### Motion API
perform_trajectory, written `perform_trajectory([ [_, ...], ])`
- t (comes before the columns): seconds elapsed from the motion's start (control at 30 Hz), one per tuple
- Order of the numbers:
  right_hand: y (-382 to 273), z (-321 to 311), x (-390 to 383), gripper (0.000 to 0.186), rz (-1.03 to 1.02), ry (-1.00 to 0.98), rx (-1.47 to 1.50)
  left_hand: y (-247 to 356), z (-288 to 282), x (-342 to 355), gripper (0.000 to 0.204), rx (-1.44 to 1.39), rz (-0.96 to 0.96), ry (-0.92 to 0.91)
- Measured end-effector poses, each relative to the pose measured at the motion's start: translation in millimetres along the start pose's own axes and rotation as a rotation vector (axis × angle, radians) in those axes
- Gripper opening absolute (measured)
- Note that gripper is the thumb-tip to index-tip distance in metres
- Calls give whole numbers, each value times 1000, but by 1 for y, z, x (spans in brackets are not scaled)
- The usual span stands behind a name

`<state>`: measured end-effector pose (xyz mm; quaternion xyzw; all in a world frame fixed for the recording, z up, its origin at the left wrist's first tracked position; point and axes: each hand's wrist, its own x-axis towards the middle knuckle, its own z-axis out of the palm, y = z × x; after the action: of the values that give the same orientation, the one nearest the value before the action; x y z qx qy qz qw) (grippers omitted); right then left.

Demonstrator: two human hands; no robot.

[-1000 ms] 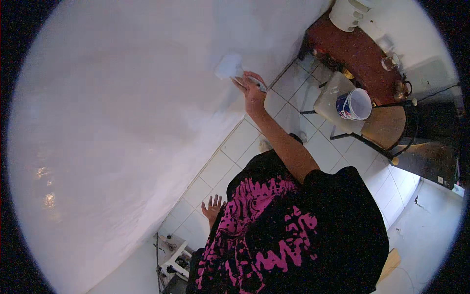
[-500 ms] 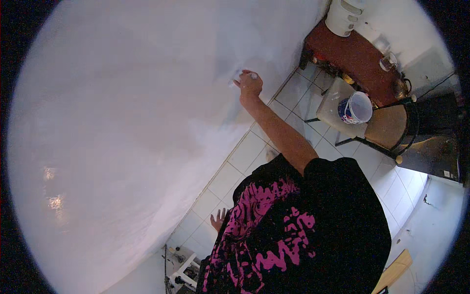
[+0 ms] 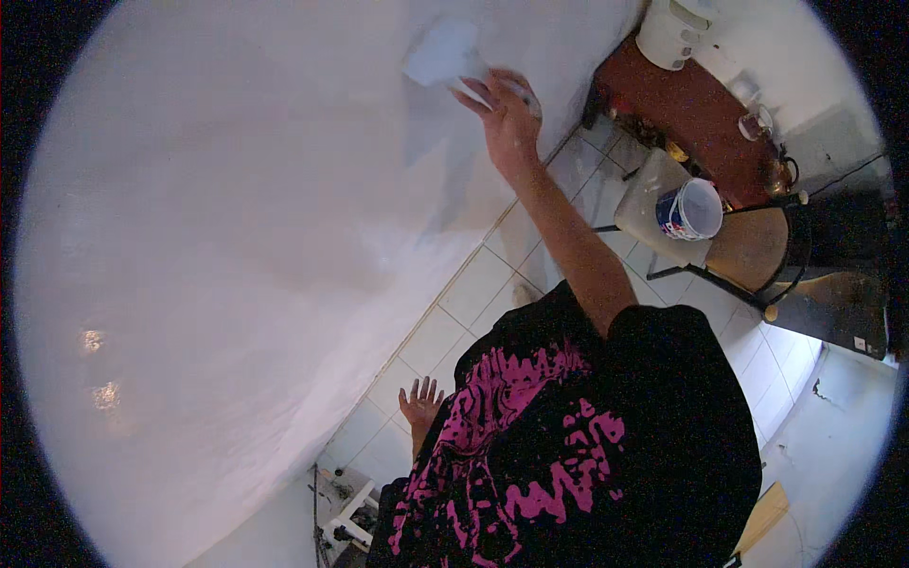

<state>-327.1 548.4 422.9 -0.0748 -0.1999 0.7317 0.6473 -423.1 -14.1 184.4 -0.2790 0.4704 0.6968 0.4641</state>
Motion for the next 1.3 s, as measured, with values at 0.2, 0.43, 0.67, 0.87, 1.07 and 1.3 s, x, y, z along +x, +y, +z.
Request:
perform_trajectory([
  [0.2,54,-140,-43,13,61,208,-115,-21,-44,12,81,-68,-78,-20],
  [0.43,84,-254,-31,13,337,643,-277,-31,-80,11,71,-124,-73,-28],
  [0.67,95,-125,20,28,145,606,-530,-33,-73,16,70,87,-86,-21],
  [0.87,3,2,15,19,131,300,-151,-39,-75,24,69,283,-115,-20],
  [1.07,-67,67,33,18,-1,-249,115,-40,-83,41,69,565,-124,-39],
  [1.3,-5,-8,16,16,7,-25,76,-13,-41,46,68,915,-26,-56],
])
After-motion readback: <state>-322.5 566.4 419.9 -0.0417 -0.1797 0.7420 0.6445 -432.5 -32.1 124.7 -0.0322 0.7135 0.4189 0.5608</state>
